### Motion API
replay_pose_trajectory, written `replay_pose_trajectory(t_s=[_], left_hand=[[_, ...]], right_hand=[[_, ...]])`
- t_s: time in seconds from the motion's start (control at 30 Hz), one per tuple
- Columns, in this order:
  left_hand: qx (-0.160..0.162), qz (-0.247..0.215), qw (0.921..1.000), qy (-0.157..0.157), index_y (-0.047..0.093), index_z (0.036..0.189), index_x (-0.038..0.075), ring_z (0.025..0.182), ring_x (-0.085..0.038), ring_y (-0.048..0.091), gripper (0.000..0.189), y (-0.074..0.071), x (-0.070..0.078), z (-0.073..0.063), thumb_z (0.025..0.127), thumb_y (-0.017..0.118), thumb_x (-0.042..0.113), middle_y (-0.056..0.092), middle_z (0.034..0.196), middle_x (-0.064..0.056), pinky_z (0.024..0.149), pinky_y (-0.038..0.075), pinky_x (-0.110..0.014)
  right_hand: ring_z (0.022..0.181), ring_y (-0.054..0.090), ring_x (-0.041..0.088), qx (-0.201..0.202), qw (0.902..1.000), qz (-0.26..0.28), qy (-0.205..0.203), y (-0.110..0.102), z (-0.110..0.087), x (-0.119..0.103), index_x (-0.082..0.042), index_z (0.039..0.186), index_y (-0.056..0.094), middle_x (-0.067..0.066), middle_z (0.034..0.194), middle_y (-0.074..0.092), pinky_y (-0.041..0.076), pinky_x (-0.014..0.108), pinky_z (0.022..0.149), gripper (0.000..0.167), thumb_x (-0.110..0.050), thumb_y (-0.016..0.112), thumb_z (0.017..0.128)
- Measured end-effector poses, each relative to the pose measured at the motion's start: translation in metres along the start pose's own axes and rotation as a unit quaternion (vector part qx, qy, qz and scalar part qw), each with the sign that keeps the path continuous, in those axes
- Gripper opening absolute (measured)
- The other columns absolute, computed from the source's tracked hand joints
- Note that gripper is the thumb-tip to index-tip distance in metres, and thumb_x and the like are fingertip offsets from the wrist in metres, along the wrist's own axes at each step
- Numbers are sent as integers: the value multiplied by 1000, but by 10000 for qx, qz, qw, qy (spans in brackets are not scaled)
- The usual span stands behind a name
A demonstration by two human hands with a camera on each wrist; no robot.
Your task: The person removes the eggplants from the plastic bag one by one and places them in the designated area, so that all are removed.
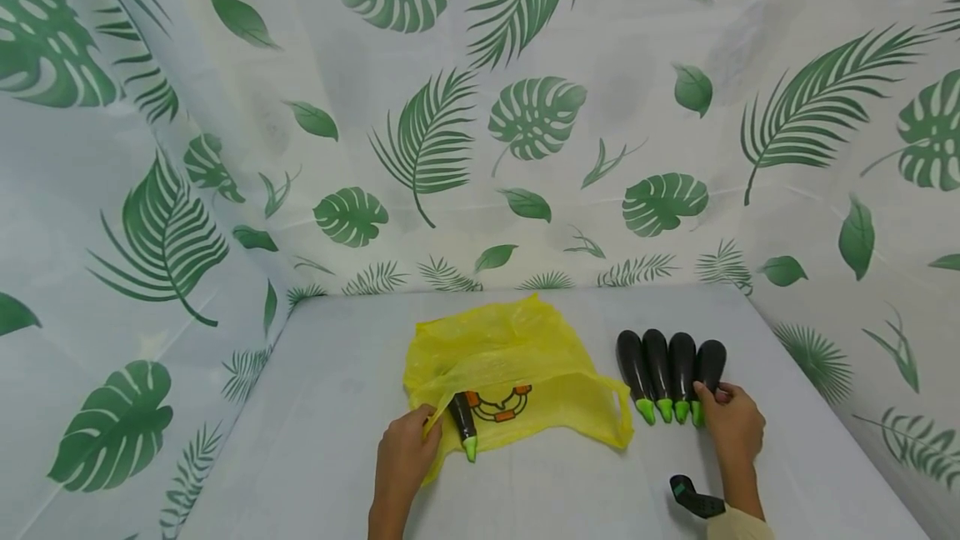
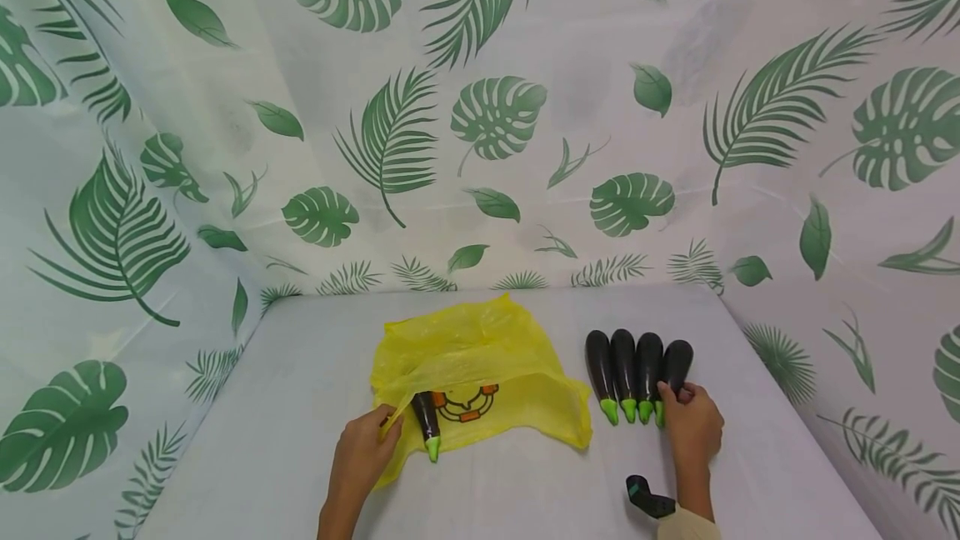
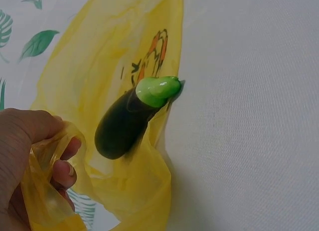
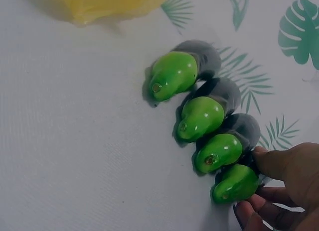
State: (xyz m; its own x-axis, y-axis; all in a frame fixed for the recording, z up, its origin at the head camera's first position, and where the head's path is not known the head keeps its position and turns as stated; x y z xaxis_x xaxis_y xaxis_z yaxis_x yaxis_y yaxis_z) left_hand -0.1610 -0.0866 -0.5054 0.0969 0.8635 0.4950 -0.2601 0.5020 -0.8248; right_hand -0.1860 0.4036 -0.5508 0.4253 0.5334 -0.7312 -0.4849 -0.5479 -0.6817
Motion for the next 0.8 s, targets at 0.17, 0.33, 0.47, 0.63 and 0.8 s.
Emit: replay_pose_trajectory(t_s=[0.17,0.33,0.47,0.63,0.8], left_hand=[[-41,-17,10000,-13,73,95,10,64,-6,59,14,1,0,0,86,74,21,74,84,-2,55,46,-25],[-51,16,10000,-25,73,94,10,66,-8,62,14,1,1,0,85,74,21,74,85,-2,57,48,-26],[32,22,10000,29,73,94,10,69,-12,66,14,0,1,0,85,75,20,74,85,-3,59,51,-28],[165,-19,9998,142,73,93,11,70,-14,68,13,-1,0,0,84,75,20,74,84,-3,59,51,-29],[157,-70,9998,88,73,93,11,71,-14,68,12,-1,0,-1,84,75,19,75,85,-2,60,52,-29]], right_hand=[[103,57,47,-81,10000,-30,-36,-1,1,-1,11,127,53,33,116,60,43,54,77,56,-36,58,96],[102,57,46,-125,9999,-71,-31,-1,1,-2,10,127,53,32,116,60,43,54,75,57,-37,58,96],[106,56,47,-171,9998,-107,9,0,2,-1,9,130,52,32,119,59,44,54,78,59,-39,57,96],[110,54,48,-170,9998,9,70,-1,1,-2,11,132,49,33,122,57,42,58,86,63,-40,56,96],[111,53,48,-213,9997,86,96,-1,-1,-3,11,132,48,34,122,56,42,58,87,64,-41,54,97]])
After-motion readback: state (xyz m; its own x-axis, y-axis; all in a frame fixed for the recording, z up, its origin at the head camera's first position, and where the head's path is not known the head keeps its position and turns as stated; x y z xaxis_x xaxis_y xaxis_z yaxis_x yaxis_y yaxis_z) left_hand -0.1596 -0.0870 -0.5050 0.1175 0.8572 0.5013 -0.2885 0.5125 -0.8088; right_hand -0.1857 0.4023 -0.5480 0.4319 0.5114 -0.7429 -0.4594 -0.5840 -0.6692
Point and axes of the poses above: each hand's wrist, its own z-axis towards the middle knuckle, its own y-axis out of the palm, x = y × z, the point moved 5 cm from there along z, towards the middle knuckle
